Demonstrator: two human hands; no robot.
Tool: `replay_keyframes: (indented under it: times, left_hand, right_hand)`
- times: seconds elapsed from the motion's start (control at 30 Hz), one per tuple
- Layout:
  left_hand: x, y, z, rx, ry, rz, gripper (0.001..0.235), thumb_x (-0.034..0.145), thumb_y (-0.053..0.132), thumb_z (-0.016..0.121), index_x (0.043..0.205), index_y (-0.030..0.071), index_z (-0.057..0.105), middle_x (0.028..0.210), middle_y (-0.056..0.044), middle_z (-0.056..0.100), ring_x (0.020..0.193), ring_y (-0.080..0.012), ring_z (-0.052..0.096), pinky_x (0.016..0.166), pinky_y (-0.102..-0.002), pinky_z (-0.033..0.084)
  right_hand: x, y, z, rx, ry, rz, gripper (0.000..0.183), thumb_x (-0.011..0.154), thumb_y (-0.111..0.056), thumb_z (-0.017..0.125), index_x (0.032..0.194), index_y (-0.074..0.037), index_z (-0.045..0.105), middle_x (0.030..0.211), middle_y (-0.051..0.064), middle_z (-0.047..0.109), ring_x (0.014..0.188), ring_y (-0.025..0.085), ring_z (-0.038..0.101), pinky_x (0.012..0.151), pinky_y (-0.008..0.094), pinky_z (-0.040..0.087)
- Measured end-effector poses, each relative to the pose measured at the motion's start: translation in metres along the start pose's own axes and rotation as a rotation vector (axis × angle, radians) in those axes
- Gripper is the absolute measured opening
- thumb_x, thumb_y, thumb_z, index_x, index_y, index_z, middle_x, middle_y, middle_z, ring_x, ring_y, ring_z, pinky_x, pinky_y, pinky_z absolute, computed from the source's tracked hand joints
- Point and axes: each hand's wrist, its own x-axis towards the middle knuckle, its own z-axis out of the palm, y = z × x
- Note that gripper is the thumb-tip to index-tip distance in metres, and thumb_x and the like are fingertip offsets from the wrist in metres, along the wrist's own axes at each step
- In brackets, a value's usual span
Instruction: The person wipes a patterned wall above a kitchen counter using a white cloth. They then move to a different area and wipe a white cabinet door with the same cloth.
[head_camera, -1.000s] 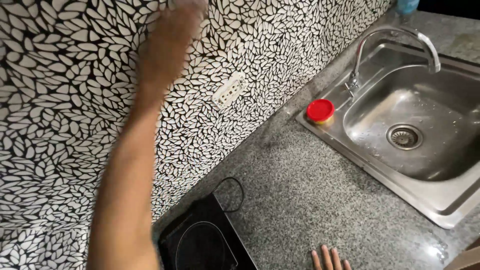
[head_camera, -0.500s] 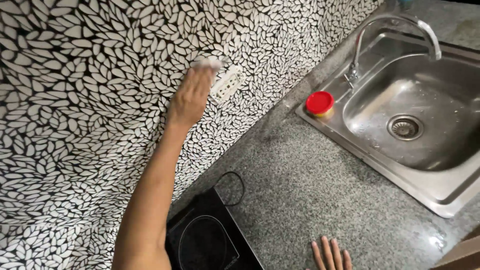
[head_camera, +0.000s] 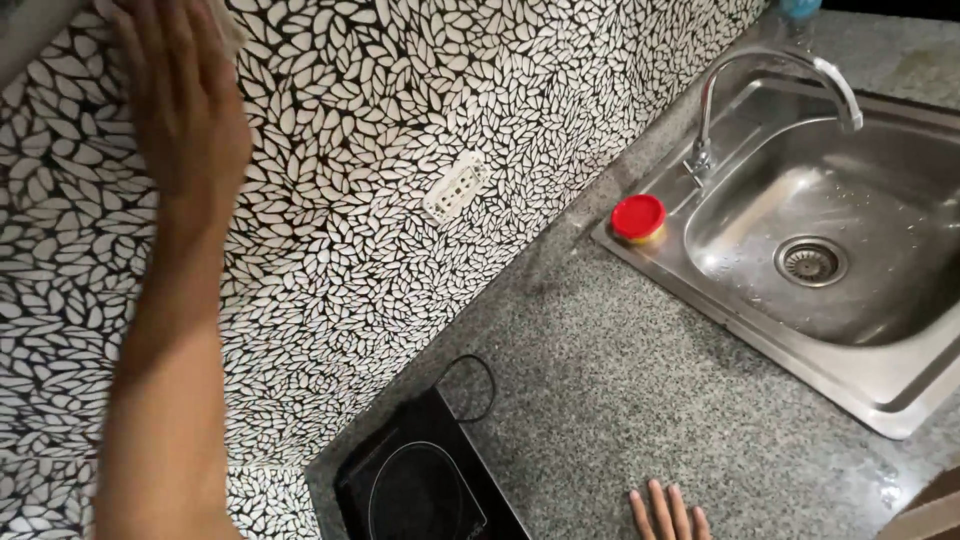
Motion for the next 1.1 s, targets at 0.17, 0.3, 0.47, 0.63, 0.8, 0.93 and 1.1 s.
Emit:
replay_keyframes:
  times: [0.17, 0.3, 0.47, 0.63, 0.8, 0.93, 1.1]
  left_hand:
    - [-0.017, 0.084, -0.026, -0.681, 0.071, -0.109, 0.021, 0.122, 0.011, 0.047, 0.132, 0.006, 0.028, 0.128, -0.013, 0.029, 0.118, -0.0303, 0.032, 0.100, -0.040, 0.031]
    - [-0.086, 0.132, 0.045, 0.493, 0.145, 0.303, 0.039, 0.109, 0.010, 0.044, 0.147, 0.002, 0.048, 0.142, -0.014, 0.059, 0.132, -0.0249, 0.054, 0.125, -0.030, 0.040]
    - [-0.119, 0.120, 0.111, 0.115, -0.050, 0.391, 0.067, 0.097, -0.004, 0.042, 0.161, 0.006, 0.031, 0.169, -0.009, 0.032, 0.158, -0.0224, 0.022, 0.135, -0.040, 0.012]
    - [-0.069, 0.041, 0.008, -0.436, 0.134, 0.253, 0.031, 0.109, -0.005, 0.053, 0.139, -0.002, 0.057, 0.122, -0.015, 0.066, 0.124, -0.0324, 0.062, 0.099, -0.047, 0.053]
    - [-0.089, -0.030, -0.021, 0.165, 0.218, 0.108, 0.038, 0.120, -0.008, 0.072, 0.153, -0.015, 0.056, 0.157, -0.031, 0.048, 0.144, -0.0449, 0.045, 0.118, -0.058, 0.029]
    - [-0.105, 0.002, 0.005, 0.162, -0.097, -0.206, 0.070, 0.131, -0.003, 0.078, 0.162, 0.001, 0.014, 0.169, -0.021, 0.021, 0.156, -0.0451, 0.030, 0.130, -0.055, 0.021]
    - [-0.154, 0.093, 0.024, -0.180, -0.059, 0.041, 0.071, 0.104, -0.023, 0.041, 0.164, 0.008, 0.022, 0.169, -0.016, 0.019, 0.157, -0.0286, 0.015, 0.135, -0.042, 0.019]
  right_hand:
    - [0.032, -0.004, -0.051, 0.097, -0.255, 0.042, 0.079, 0.099, -0.072, 0.018, 0.149, -0.023, 0.054, 0.153, 0.012, 0.057, 0.147, 0.035, 0.049, 0.123, 0.053, 0.033]
    - [0.035, -0.004, -0.060, 0.045, -0.354, 0.038, 0.081, 0.089, -0.073, 0.032, 0.153, -0.026, 0.049, 0.159, 0.009, 0.052, 0.149, 0.030, 0.047, 0.121, 0.050, 0.037]
    - [0.040, -0.004, -0.068, 0.070, -0.396, 0.071, 0.085, 0.084, -0.070, 0.039, 0.157, -0.027, 0.043, 0.164, 0.006, 0.045, 0.154, 0.028, 0.041, 0.125, 0.050, 0.032]
    - [0.031, -0.002, -0.060, 0.068, -0.477, 0.065, 0.086, 0.080, -0.076, 0.040, 0.154, -0.032, 0.045, 0.165, 0.003, 0.045, 0.157, 0.027, 0.038, 0.128, 0.049, 0.030]
    - [0.023, 0.000, -0.053, -0.006, -0.494, 0.066, 0.083, 0.081, -0.078, 0.034, 0.151, -0.035, 0.050, 0.161, 0.000, 0.052, 0.155, 0.025, 0.046, 0.128, 0.048, 0.035]
    - [0.004, 0.008, -0.027, 0.014, -0.391, -0.026, 0.085, 0.082, -0.078, 0.034, 0.150, -0.030, 0.053, 0.158, 0.008, 0.056, 0.150, 0.033, 0.051, 0.125, 0.056, 0.037]
    - [-0.005, 0.009, -0.012, 0.074, -0.255, -0.026, 0.082, 0.090, -0.076, 0.028, 0.146, -0.025, 0.061, 0.153, 0.013, 0.062, 0.148, 0.038, 0.052, 0.124, 0.058, 0.033]
